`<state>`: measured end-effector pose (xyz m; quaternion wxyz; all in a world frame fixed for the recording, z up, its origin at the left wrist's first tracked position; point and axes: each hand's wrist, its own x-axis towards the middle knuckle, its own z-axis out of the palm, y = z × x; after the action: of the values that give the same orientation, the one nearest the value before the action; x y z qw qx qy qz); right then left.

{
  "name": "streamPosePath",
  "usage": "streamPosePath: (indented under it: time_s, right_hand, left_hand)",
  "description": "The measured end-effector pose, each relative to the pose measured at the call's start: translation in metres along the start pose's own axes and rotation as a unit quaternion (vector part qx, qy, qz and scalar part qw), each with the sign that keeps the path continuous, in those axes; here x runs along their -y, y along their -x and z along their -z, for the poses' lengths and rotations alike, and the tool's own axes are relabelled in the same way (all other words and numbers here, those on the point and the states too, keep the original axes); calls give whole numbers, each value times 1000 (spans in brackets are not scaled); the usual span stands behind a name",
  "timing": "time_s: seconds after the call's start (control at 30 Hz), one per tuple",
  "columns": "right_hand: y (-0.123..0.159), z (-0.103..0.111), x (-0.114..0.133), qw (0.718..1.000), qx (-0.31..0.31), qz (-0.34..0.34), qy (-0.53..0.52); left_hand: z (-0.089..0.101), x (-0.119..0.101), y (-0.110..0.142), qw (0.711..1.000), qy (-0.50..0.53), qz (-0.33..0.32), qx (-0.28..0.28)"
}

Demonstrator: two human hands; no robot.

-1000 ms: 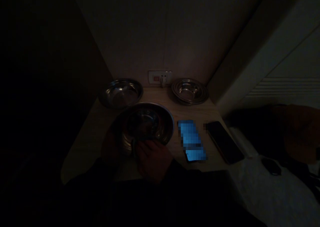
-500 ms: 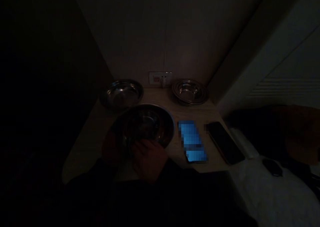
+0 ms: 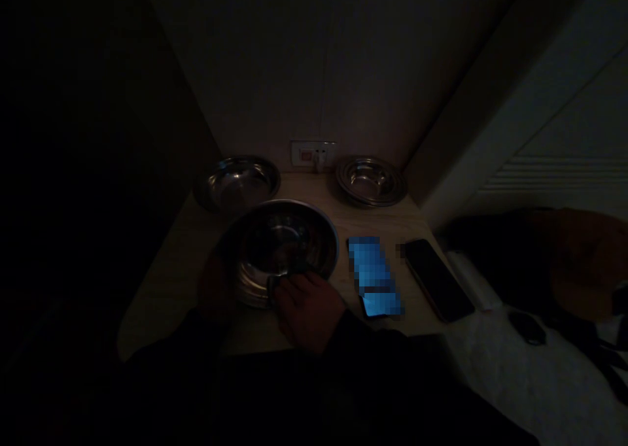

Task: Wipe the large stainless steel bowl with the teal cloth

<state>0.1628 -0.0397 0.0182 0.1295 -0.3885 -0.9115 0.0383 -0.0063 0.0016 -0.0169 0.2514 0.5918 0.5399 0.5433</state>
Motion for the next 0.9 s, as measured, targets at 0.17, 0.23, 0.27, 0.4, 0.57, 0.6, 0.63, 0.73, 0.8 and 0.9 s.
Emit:
streamPosePath:
  time_s: [0.17,0.23,0.27,0.4,0.57,0.6,0.63,0.73,0.8,0.9]
  right_hand:
    - [-7,-3,3,999,-28,18,-10]
    - [-11,-3,5,999,-33,15,-15]
    - [-10,-2,5,999,-29,9,-12]
    - [3,4,-5,1000,7,9,9]
    - [-6,-2,4,999,-13,2,-30]
    - [-10,-3,7,999,-20,-2,-41]
    - [-13,-3,10,998,-23,-5,-50]
    - [-10,5,7,999,5,-8,-48]
    - [0,13,-1,999,37,-5,-27]
    - [9,15,-7,999,49,-1,-8]
  left_hand:
    - [0,-3,-1,1000,-13,-5,9]
    - [2,-4,-1,1000,-21,0,11]
    - [2,-5,-2,1000,-22,1,7]
    - [1,-7,-3,1000,-16,0,-7]
    - [-1,0,-4,1000,-23,16,-7]
    - [-1,1,-4,999,-38,14,-6]
    - [0,2,-5,999,-52,12,-6]
    - [2,0,-5,997,-73,5,-18]
    - [3,-3,-5,996,-82,-5,-27]
    - [2,-4,-5,996,-82,-27,-22]
